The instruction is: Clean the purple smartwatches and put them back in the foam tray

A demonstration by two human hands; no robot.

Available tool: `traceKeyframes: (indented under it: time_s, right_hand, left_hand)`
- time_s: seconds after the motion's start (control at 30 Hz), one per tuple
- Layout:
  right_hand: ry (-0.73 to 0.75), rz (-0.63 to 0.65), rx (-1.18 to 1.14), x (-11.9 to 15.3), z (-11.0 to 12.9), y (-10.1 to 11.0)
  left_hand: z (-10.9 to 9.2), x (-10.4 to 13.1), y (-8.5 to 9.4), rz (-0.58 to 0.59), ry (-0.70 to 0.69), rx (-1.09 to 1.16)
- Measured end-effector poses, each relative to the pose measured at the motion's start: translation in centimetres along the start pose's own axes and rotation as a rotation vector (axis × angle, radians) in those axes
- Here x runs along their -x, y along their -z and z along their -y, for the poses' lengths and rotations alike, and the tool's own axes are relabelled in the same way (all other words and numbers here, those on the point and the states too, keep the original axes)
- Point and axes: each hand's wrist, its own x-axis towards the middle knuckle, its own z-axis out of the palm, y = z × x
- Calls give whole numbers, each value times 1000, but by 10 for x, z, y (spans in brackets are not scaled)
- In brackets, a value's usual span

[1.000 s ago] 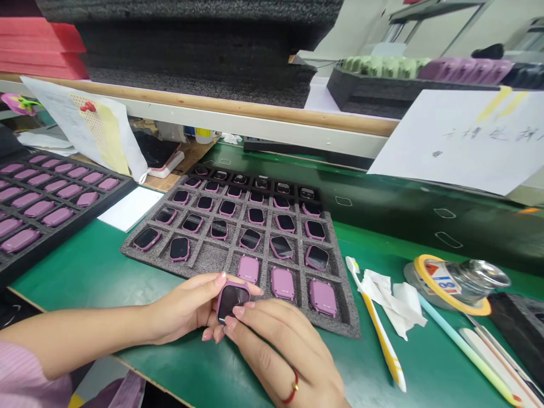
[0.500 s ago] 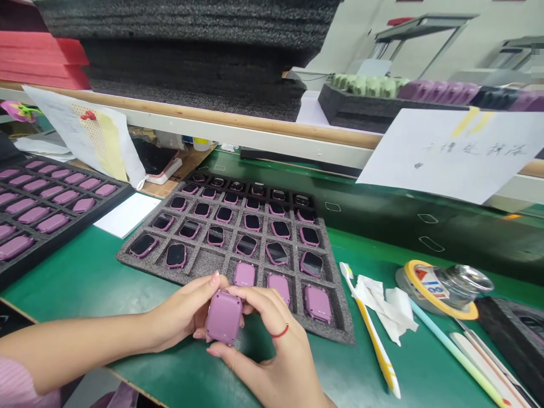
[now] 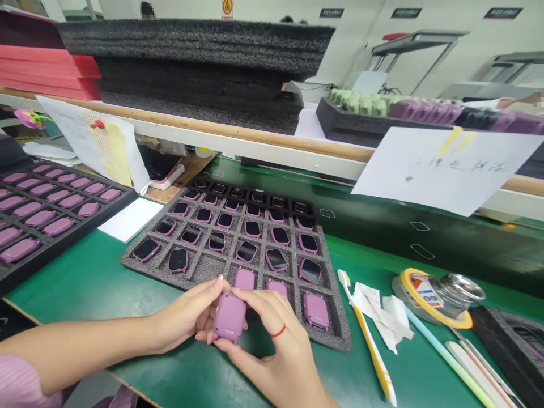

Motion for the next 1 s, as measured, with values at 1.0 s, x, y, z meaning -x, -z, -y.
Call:
traceKeyframes:
  time_s: [1.0]
  right_hand:
    - [-17, 645, 121, -130, 25, -96]
  left_hand:
    - [-75, 60, 158, -490, -341, -1536]
